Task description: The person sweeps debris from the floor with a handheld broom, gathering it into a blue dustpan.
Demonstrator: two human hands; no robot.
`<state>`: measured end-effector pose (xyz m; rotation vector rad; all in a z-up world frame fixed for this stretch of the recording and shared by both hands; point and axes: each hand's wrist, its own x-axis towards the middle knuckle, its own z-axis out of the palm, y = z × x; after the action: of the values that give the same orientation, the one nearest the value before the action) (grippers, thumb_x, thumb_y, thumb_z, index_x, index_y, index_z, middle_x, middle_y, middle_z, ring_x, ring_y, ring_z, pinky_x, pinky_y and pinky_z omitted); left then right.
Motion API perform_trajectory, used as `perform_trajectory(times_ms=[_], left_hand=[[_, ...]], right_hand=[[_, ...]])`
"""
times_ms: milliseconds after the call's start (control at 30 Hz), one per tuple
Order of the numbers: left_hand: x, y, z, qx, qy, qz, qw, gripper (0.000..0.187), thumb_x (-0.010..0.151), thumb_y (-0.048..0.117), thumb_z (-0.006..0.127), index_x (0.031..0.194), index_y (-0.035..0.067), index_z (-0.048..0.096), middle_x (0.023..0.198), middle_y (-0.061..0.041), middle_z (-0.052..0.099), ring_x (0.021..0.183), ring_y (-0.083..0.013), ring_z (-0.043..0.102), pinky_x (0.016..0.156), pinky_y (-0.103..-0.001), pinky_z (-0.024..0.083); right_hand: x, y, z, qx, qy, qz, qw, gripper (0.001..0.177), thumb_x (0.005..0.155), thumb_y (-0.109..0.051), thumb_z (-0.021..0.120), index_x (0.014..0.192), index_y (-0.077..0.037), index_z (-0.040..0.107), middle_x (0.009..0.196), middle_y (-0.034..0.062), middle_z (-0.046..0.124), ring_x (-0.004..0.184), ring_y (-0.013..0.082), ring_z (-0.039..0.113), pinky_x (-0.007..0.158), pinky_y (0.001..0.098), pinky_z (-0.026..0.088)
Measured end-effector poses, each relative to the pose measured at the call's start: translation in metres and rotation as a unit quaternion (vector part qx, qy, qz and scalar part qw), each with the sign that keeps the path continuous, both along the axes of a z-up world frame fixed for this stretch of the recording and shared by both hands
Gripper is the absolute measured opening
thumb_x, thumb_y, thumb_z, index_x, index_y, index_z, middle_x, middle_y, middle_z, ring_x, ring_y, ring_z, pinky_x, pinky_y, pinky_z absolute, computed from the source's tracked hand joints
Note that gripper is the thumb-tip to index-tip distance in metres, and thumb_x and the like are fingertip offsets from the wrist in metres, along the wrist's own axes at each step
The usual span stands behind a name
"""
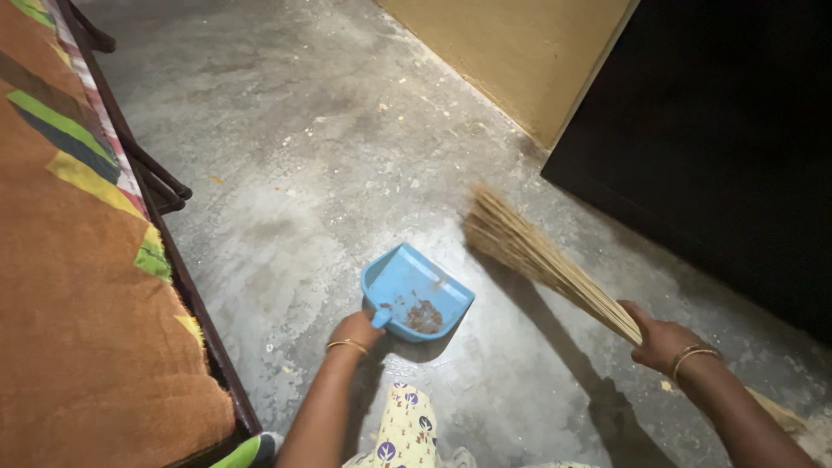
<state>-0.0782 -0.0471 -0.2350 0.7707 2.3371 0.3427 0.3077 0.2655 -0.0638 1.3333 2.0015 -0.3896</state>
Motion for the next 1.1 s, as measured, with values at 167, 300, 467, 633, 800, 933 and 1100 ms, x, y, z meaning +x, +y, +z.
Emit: perform_trajectory(times_ms=[167, 300, 467, 633, 800, 933, 1100], left_hand=[[-0.016, -0.032, 0.022, -0.072, -0.027, 0.025, 0.997, 0.050, 0.081, 0.034, 0.077, 0.130, 0.029, 0.070, 0.119, -0.014, 0.073, 0.113, -0.0347, 0.070, 0.099, -0.046, 0.054], [-0.017, -0.028, 0.023, -0.097, -0.005, 0.008, 0.995, 0.051, 0.080, 0.032, 0.078, 0.130, 0.026, 0.070, 0.123, -0.013, 0.072, 0.116, -0.0331, 0.069, 0.100, -0.045, 0.053], [-0.013, -0.026, 0.022, -0.124, -0.024, 0.034, 0.991, 0.048, 0.082, 0.033, 0.076, 0.129, 0.024, 0.071, 0.119, -0.015, 0.075, 0.111, -0.0323, 0.074, 0.098, -0.043, 0.056], [-0.019, -0.034, 0.003, -0.094, -0.024, 0.025, 0.995, 0.048, 0.080, 0.031, 0.079, 0.126, 0.024, 0.072, 0.120, -0.015, 0.072, 0.114, -0.0334, 0.069, 0.099, -0.045, 0.053], [-0.033, -0.047, -0.008, -0.079, -0.063, 0.036, 0.994, 0.047, 0.080, 0.028, 0.077, 0.126, 0.020, 0.072, 0.109, -0.016, 0.077, 0.099, -0.0328, 0.078, 0.091, -0.043, 0.058], [-0.047, -0.071, -0.012, -0.060, -0.034, 0.031, 0.997, 0.048, 0.076, 0.024, 0.082, 0.123, 0.019, 0.074, 0.108, -0.016, 0.077, 0.096, -0.0314, 0.074, 0.089, -0.043, 0.057], [-0.054, -0.083, -0.031, -0.086, -0.064, 0.078, 0.991, 0.052, 0.076, 0.023, 0.085, 0.126, 0.022, 0.073, 0.107, -0.014, 0.076, 0.092, -0.0296, 0.074, 0.087, -0.042, 0.057]], right_hand=[[0.021, 0.033, -0.094, 0.045, 0.051, -0.021, 0.997, 0.097, 0.088, -0.019, 0.075, 0.163, -0.038, 0.017, 0.120, 0.0188, 0.074, 0.107, 0.0296, 0.074, 0.095, 0.0433, 0.059], [0.017, 0.010, -0.191, -0.018, 0.064, 0.013, 0.998, 0.106, 0.082, -0.017, 0.078, 0.164, -0.031, 0.013, 0.121, 0.0218, 0.072, 0.112, 0.0332, 0.071, 0.099, 0.0431, 0.057], [-0.005, -0.061, -0.156, -0.093, 0.029, 0.086, 0.991, 0.100, 0.087, -0.017, 0.073, 0.163, -0.038, 0.011, 0.122, 0.0180, 0.070, 0.109, 0.0300, 0.070, 0.096, 0.0421, 0.056], [0.006, -0.073, -0.030, -0.123, 0.055, 0.002, 0.991, 0.096, 0.090, -0.008, 0.069, 0.161, -0.047, 0.017, 0.113, 0.0094, 0.071, 0.086, 0.0174, 0.073, 0.074, 0.0288, 0.065], [0.009, -0.030, -0.012, -0.046, 0.029, -0.007, 0.998, 0.090, 0.092, -0.013, 0.069, 0.162, -0.044, 0.022, 0.105, 0.0123, 0.078, 0.086, 0.0230, 0.076, 0.076, 0.0341, 0.065], [0.018, 0.011, -0.118, 0.029, 0.050, 0.015, 0.998, 0.096, 0.088, -0.021, 0.070, 0.165, -0.033, 0.014, 0.117, 0.0223, 0.073, 0.105, 0.0336, 0.073, 0.094, 0.0437, 0.057], [-0.012, -0.054, -0.227, -0.050, 0.073, 0.054, 0.995, 0.096, 0.087, -0.031, 0.066, 0.166, -0.028, 0.010, 0.123, 0.0257, 0.071, 0.115, 0.0376, 0.071, 0.103, 0.0446, 0.055]])
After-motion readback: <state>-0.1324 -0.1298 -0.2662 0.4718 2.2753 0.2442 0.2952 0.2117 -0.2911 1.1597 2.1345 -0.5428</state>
